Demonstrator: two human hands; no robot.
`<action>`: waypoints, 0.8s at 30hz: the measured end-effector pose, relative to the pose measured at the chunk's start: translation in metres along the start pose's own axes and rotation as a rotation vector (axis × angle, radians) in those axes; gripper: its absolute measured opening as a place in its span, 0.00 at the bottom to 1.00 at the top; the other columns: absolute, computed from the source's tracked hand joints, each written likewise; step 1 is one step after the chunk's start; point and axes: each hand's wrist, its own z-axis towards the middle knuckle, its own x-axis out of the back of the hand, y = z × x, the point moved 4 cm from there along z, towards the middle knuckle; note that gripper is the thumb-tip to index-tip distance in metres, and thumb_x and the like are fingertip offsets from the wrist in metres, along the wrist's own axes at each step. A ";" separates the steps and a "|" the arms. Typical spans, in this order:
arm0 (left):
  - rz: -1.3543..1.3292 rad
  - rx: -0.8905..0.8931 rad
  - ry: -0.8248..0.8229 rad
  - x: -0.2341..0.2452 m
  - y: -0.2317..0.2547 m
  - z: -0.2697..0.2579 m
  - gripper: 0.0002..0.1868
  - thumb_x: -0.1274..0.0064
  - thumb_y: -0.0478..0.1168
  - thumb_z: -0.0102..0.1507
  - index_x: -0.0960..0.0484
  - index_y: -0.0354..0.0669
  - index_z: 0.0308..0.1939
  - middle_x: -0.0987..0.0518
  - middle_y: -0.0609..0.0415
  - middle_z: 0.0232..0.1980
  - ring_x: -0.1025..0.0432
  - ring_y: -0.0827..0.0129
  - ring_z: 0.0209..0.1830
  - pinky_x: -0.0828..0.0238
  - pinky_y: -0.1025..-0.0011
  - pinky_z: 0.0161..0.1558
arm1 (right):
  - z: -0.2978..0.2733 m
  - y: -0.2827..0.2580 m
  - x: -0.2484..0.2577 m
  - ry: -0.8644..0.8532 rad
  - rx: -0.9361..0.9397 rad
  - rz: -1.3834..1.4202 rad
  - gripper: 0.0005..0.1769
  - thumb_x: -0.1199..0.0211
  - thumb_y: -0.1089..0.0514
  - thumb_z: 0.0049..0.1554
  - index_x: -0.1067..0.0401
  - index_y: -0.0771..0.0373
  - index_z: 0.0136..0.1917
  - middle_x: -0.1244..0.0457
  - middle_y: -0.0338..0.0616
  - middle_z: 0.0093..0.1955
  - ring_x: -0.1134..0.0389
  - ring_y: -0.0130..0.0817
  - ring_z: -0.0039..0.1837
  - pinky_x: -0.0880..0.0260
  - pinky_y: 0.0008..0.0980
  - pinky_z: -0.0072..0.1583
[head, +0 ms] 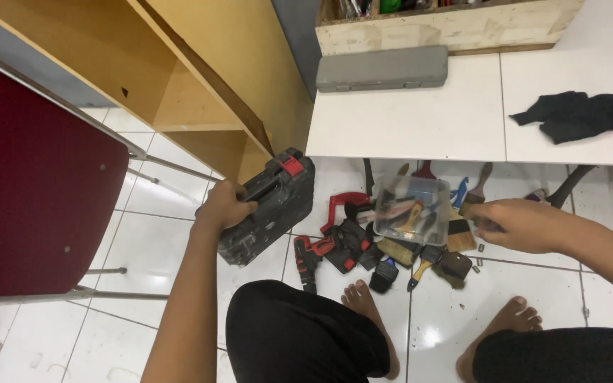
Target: The person organizes tools by wiping metal bits with a cloth and placing them into a gray case. They then open a black toolbox, spray a bit with a pink bottle, wipe it, and place it into the toolbox.
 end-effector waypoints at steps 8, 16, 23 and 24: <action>0.000 -0.176 0.091 0.021 0.020 -0.041 0.13 0.47 0.45 0.47 0.27 0.38 0.16 0.33 0.50 0.24 0.38 0.59 0.30 0.42 0.61 0.32 | -0.030 -0.024 0.010 0.008 0.057 0.081 0.29 0.48 0.46 0.61 0.39 0.44 0.76 0.37 0.30 0.74 0.31 0.29 0.70 0.27 0.35 0.66; -0.012 -0.391 0.080 0.026 0.124 -0.075 0.09 0.42 0.43 0.46 0.14 0.41 0.19 0.22 0.40 0.32 0.26 0.46 0.39 0.30 0.58 0.49 | -0.084 -0.063 0.037 0.100 0.016 0.174 0.42 0.44 0.36 0.60 0.44 0.60 0.78 0.38 0.56 0.74 0.34 0.53 0.73 0.25 0.50 0.67; -0.067 -0.663 0.034 -0.021 0.216 -0.087 0.13 0.39 0.49 0.46 0.17 0.45 0.16 0.23 0.45 0.27 0.27 0.48 0.40 0.34 0.61 0.54 | -0.101 -0.059 0.034 0.498 0.141 0.348 0.56 0.33 0.40 0.53 0.63 0.55 0.82 0.61 0.64 0.78 0.53 0.72 0.78 0.37 0.68 0.69; -0.086 -0.691 0.021 -0.030 0.228 -0.088 0.12 0.38 0.49 0.46 0.18 0.47 0.15 0.23 0.47 0.26 0.28 0.50 0.39 0.34 0.61 0.53 | -0.100 -0.054 0.030 0.617 0.191 0.273 0.55 0.31 0.39 0.52 0.59 0.53 0.81 0.60 0.59 0.77 0.54 0.70 0.79 0.38 0.65 0.70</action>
